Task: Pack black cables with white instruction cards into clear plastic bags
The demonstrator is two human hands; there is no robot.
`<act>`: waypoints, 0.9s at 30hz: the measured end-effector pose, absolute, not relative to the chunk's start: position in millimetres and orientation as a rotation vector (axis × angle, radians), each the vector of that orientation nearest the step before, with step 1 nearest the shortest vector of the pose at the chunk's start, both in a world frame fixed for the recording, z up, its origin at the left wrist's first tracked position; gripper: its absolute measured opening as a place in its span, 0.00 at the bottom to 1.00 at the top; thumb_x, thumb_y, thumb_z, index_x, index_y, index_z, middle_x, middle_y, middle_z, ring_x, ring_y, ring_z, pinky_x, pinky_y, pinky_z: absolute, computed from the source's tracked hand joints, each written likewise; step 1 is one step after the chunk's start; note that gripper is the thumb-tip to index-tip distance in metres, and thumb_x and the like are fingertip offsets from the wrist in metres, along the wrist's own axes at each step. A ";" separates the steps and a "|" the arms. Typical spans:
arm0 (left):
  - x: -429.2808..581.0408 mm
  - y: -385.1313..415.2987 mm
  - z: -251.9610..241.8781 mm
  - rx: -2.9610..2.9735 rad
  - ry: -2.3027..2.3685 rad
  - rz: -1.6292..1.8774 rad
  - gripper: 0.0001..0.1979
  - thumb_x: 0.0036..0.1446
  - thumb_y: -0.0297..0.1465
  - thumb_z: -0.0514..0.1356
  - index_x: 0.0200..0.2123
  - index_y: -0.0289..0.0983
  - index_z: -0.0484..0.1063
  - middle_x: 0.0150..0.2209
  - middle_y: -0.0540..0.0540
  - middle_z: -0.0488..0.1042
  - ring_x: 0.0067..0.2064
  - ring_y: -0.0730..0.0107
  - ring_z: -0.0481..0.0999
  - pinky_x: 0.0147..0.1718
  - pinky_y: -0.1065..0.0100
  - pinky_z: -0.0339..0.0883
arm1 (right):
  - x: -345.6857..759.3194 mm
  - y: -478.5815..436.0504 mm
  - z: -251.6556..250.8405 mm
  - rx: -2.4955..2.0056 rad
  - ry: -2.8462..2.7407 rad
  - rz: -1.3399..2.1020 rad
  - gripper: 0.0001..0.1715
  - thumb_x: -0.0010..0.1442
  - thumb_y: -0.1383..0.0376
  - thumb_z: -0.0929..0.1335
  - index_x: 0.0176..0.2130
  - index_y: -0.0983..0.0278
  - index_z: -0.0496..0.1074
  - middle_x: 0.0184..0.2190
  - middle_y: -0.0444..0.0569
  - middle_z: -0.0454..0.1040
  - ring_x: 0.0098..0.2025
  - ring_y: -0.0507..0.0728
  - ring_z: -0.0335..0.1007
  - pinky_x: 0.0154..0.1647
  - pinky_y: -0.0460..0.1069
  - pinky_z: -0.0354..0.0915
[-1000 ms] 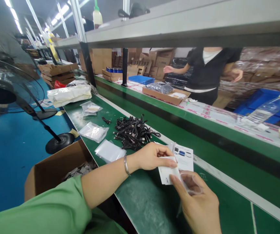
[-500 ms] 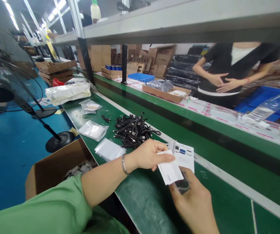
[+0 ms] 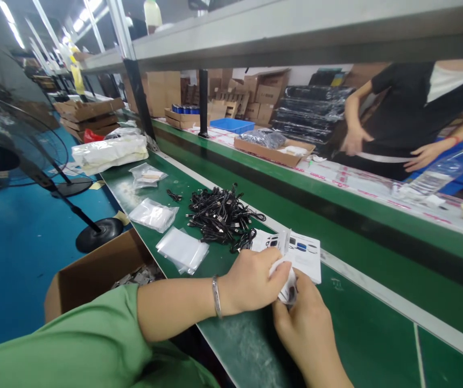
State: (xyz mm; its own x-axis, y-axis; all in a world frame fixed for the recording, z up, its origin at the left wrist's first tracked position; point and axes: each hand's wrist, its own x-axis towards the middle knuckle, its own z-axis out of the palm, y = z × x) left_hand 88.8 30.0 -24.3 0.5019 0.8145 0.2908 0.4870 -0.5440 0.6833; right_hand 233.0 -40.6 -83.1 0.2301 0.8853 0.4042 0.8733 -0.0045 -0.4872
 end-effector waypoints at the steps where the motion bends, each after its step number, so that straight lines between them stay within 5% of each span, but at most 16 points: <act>1: 90.1 28.5 -26.2 2.241 1.062 0.818 0.14 0.71 0.39 0.53 0.39 0.37 0.74 0.30 0.43 0.78 0.34 0.58 0.80 0.35 0.63 0.69 | 233.7 -40.4 -83.6 -1.849 -1.611 0.013 0.28 0.63 0.55 0.64 0.59 0.60 0.71 0.38 0.53 0.82 0.27 0.62 0.76 0.33 0.56 0.69; 5: 91.8 30.1 -28.6 2.219 1.004 0.804 0.14 0.70 0.41 0.55 0.42 0.38 0.74 0.30 0.45 0.77 0.34 0.57 0.81 0.36 0.63 0.72 | 241.6 -35.3 -87.1 -1.867 -1.562 -0.008 0.29 0.59 0.53 0.65 0.57 0.61 0.72 0.37 0.53 0.82 0.27 0.62 0.74 0.33 0.56 0.70; 9: 89.1 43.2 -24.3 2.148 0.872 0.776 0.11 0.64 0.40 0.61 0.34 0.39 0.71 0.40 0.43 0.80 0.44 0.58 0.81 0.45 0.63 0.75 | 249.3 -29.6 -90.8 -1.814 -1.503 -0.097 0.31 0.55 0.50 0.68 0.55 0.60 0.73 0.43 0.56 0.82 0.32 0.63 0.78 0.32 0.56 0.72; 13: 87.7 52.0 -22.7 2.056 0.834 0.534 0.11 0.60 0.40 0.63 0.36 0.39 0.71 0.45 0.40 0.82 0.48 0.53 0.81 0.49 0.58 0.76 | 248.3 -30.9 -93.7 -1.809 -1.456 -0.195 0.42 0.57 0.51 0.70 0.67 0.60 0.66 0.54 0.59 0.78 0.41 0.66 0.80 0.35 0.56 0.75; 17: 90.6 50.4 -26.3 1.980 0.865 0.457 0.11 0.58 0.39 0.65 0.38 0.39 0.73 0.45 0.41 0.83 0.48 0.51 0.81 0.50 0.57 0.76 | 243.6 -31.0 -92.4 -1.722 -1.543 -0.251 0.56 0.57 0.54 0.71 0.77 0.64 0.54 0.54 0.61 0.76 0.45 0.69 0.79 0.38 0.60 0.76; 21: 95.2 51.1 -33.2 1.835 0.858 0.547 0.12 0.55 0.38 0.70 0.36 0.38 0.74 0.39 0.46 0.82 0.42 0.59 0.80 0.46 0.62 0.76 | 240.6 -27.4 -84.9 -1.493 -1.720 -0.424 0.59 0.62 0.52 0.70 0.80 0.66 0.45 0.56 0.67 0.75 0.52 0.74 0.74 0.50 0.69 0.73; 27: 94.4 56.8 -34.4 1.615 0.867 0.732 0.19 0.51 0.36 0.75 0.43 0.36 0.75 0.44 0.43 0.82 0.46 0.58 0.80 0.47 0.61 0.75 | 247.9 -25.1 -82.5 -1.587 -1.689 -0.433 0.64 0.59 0.44 0.73 0.79 0.65 0.46 0.58 0.70 0.75 0.51 0.77 0.73 0.51 0.73 0.70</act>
State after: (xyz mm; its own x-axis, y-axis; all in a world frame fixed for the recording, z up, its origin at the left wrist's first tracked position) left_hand 94.4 56.8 -34.4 0.5396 0.8417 0.0185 0.1596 -0.1239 0.9794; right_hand 247.9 -25.1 -82.5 0.0653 0.6940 0.7171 0.9534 0.1686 -0.2501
